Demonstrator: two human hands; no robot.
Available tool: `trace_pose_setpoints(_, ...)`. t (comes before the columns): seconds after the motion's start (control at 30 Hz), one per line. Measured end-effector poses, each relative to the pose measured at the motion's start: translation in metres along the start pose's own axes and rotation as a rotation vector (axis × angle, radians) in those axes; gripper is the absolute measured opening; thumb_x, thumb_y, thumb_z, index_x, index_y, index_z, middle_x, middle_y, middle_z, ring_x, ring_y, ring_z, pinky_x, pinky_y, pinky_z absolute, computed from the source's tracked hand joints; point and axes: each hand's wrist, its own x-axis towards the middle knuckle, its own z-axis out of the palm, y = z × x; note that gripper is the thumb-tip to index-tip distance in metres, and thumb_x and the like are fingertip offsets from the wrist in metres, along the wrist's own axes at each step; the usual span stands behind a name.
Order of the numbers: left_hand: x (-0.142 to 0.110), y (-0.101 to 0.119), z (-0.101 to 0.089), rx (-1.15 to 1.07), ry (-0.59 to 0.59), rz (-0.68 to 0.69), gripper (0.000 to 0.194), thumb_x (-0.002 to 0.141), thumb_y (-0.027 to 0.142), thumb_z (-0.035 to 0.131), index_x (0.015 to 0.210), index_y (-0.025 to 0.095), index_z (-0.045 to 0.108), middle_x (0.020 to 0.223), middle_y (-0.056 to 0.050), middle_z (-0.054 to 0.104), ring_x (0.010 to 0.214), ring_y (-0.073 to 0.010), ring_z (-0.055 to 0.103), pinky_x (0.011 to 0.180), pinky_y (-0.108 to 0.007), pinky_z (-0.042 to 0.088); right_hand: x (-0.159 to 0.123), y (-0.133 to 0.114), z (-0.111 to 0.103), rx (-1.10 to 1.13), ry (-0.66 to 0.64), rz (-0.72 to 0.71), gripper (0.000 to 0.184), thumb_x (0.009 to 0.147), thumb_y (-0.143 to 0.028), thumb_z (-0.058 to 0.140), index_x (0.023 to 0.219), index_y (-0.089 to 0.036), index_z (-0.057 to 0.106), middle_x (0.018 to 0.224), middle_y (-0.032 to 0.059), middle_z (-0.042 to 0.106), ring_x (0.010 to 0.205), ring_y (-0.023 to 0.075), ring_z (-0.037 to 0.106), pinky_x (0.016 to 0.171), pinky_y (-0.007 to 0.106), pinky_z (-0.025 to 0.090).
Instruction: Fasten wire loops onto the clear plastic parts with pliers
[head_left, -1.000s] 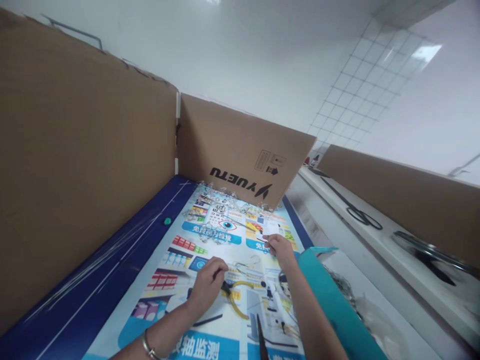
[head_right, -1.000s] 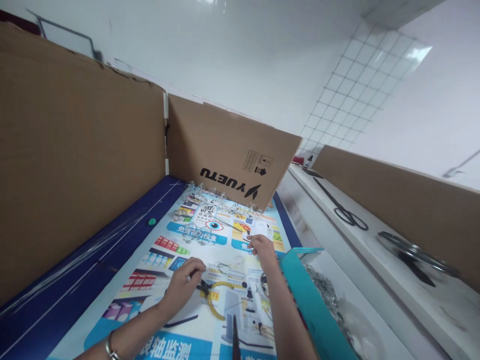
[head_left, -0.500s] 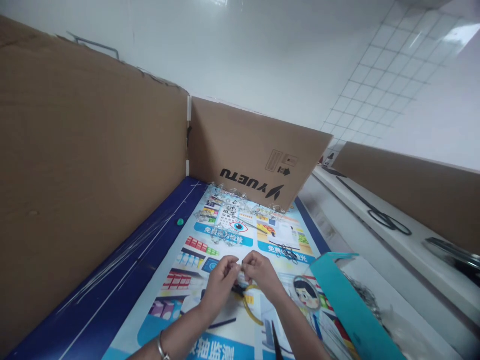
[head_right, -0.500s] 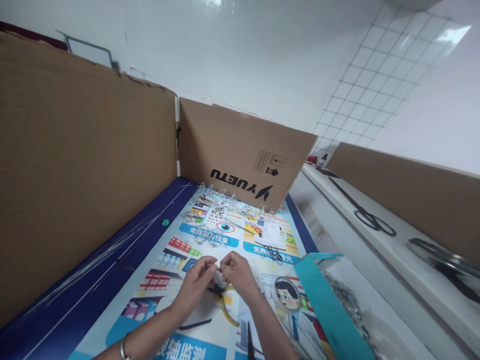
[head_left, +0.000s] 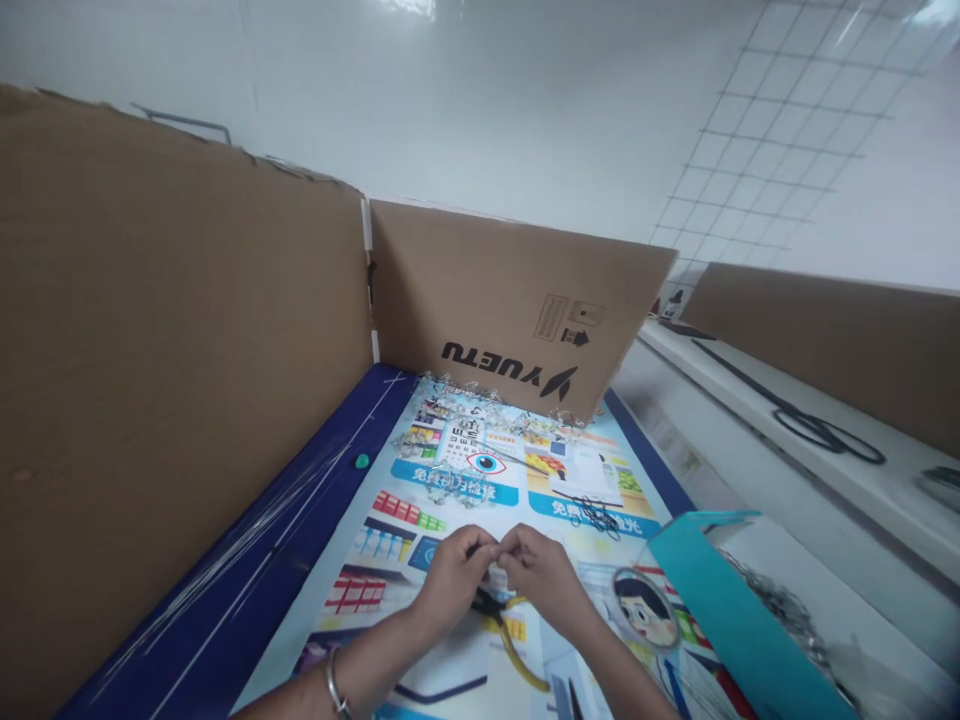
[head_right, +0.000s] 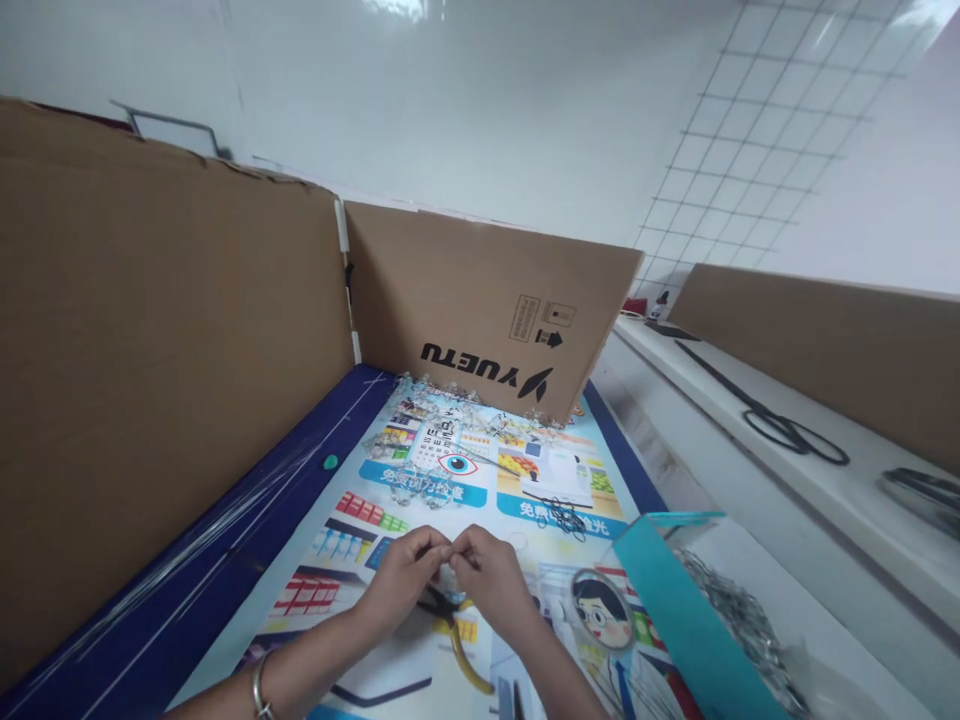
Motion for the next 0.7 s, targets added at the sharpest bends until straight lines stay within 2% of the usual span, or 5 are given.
trace_pose_setpoints(0.13,0.011,0.020,-0.004,0.107,-0.012,0.091,0.018,0.077,0.024,0.049,0.064,0.016,0.057,0.060,0.003,0.053,0.061,-0.0113,0.050,0.059,-0.021,0.038,-0.001,-0.009,-0.009,0.140,-0.001,0.035,0.010,0.071,-0.028,0.054,0.076,-0.020,0.049,0.057,-0.0054,0.054,0.049,0.0101,0.052,0.047,0.021,0.042)
trace_pose_setpoints(0.23,0.026,0.043,-0.014,0.071,0.006,0.163,0.019,0.080,0.028,0.049,0.068,0.016,0.056,0.059,0.004,0.052,0.060,-0.0101,0.051,0.060,-0.021,0.039,-0.001,-0.018,-0.014,0.186,0.002,0.037,0.023,0.070,-0.029,0.056,0.090,-0.020,0.052,0.065,-0.0042,0.056,0.051,0.0103,0.053,0.049,0.023,0.045)
trace_pose_setpoints(0.47,0.052,0.114,-0.060,0.008,0.138,0.432,0.015,0.083,0.028,0.051,0.076,0.015,0.055,0.062,0.003,0.052,0.057,-0.0063,0.049,0.056,-0.018,0.040,-0.008,-0.022,-0.006,-0.047,-0.118,-0.014,0.025,0.077,-0.038,0.050,0.088,-0.021,0.065,0.073,0.0009,0.063,0.057,0.0129,0.058,0.055,0.024,0.050)
trace_pose_setpoints(0.6,0.029,0.128,-0.094,0.205,-0.022,0.492,0.010,0.083,0.022,0.053,0.080,0.014,0.058,0.071,0.001,0.057,0.061,-0.0070,0.052,0.059,-0.019,0.043,-0.018,-0.023,-0.002,-0.176,-0.199,-0.098,0.025,0.081,-0.036,0.044,0.090,-0.024,0.065,0.083,0.0006,0.065,0.060,0.0122,0.061,0.058,0.023,0.050)
trace_pose_setpoints(0.7,-0.009,0.110,-0.123,0.522,-0.301,0.446,0.008,0.081,0.017,0.055,0.080,0.014,0.061,0.080,-0.003,0.062,0.077,-0.0114,0.057,0.072,-0.023,0.044,-0.027,-0.025,-0.005,-0.254,-0.237,-0.146,0.025,0.082,-0.034,0.044,0.089,-0.024,0.065,0.088,0.0014,0.066,0.066,0.0136,0.063,0.060,0.023,0.050)
